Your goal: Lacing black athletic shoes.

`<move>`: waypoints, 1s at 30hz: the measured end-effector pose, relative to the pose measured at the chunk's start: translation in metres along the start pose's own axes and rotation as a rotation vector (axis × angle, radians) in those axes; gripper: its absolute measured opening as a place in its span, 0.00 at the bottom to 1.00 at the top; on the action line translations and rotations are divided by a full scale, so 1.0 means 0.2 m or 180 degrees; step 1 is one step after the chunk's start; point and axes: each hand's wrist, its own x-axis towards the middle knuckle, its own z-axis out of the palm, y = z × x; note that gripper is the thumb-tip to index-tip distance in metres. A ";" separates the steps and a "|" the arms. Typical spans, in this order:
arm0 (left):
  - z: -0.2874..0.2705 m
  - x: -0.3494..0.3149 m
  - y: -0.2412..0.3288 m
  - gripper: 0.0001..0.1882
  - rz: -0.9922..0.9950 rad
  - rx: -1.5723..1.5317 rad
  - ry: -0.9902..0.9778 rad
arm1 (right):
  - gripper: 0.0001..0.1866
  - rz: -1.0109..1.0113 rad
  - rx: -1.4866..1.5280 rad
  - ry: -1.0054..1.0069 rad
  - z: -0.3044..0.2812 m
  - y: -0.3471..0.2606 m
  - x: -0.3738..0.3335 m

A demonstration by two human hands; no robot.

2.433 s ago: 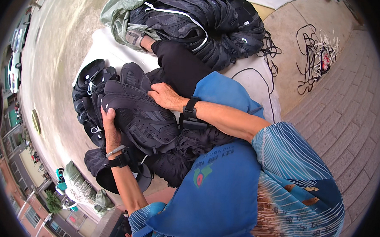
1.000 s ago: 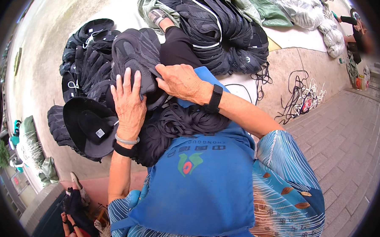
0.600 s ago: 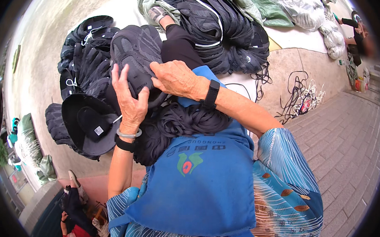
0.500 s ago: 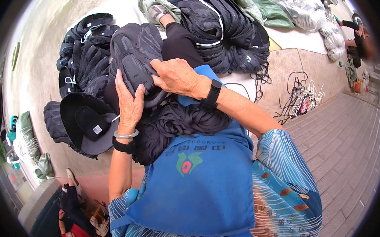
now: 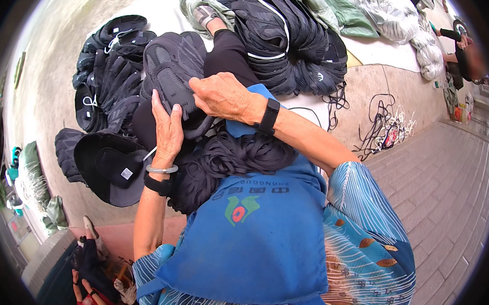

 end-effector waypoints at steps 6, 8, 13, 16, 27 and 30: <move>-0.07 -0.03 0.06 0.34 0.0148 0.0371 -0.0189 | 0.10 -0.0387 -0.0037 -0.0076 0.01 -0.01 -0.04; -0.11 -0.05 0.14 0.32 0.0040 0.0377 -0.0274 | 0.10 -0.0372 0.0013 0.0012 0.03 -0.06 -0.06; -0.12 -0.03 0.10 0.35 0.0290 0.0507 -0.0264 | 0.12 -0.0349 0.0199 -0.0131 0.09 -0.02 0.00; -0.09 -0.03 0.11 0.36 0.0348 0.0696 -0.0302 | 0.12 -0.0122 0.0268 -0.0236 0.09 0.03 -0.03; -0.12 -0.04 0.11 0.38 0.0403 0.0529 -0.0426 | 0.11 -0.0155 0.1167 -0.0191 -0.19 0.10 -0.18; -0.13 -0.11 0.21 0.37 0.0677 0.0975 -0.0131 | 0.08 0.0618 0.1387 -0.0465 -0.49 0.14 -0.37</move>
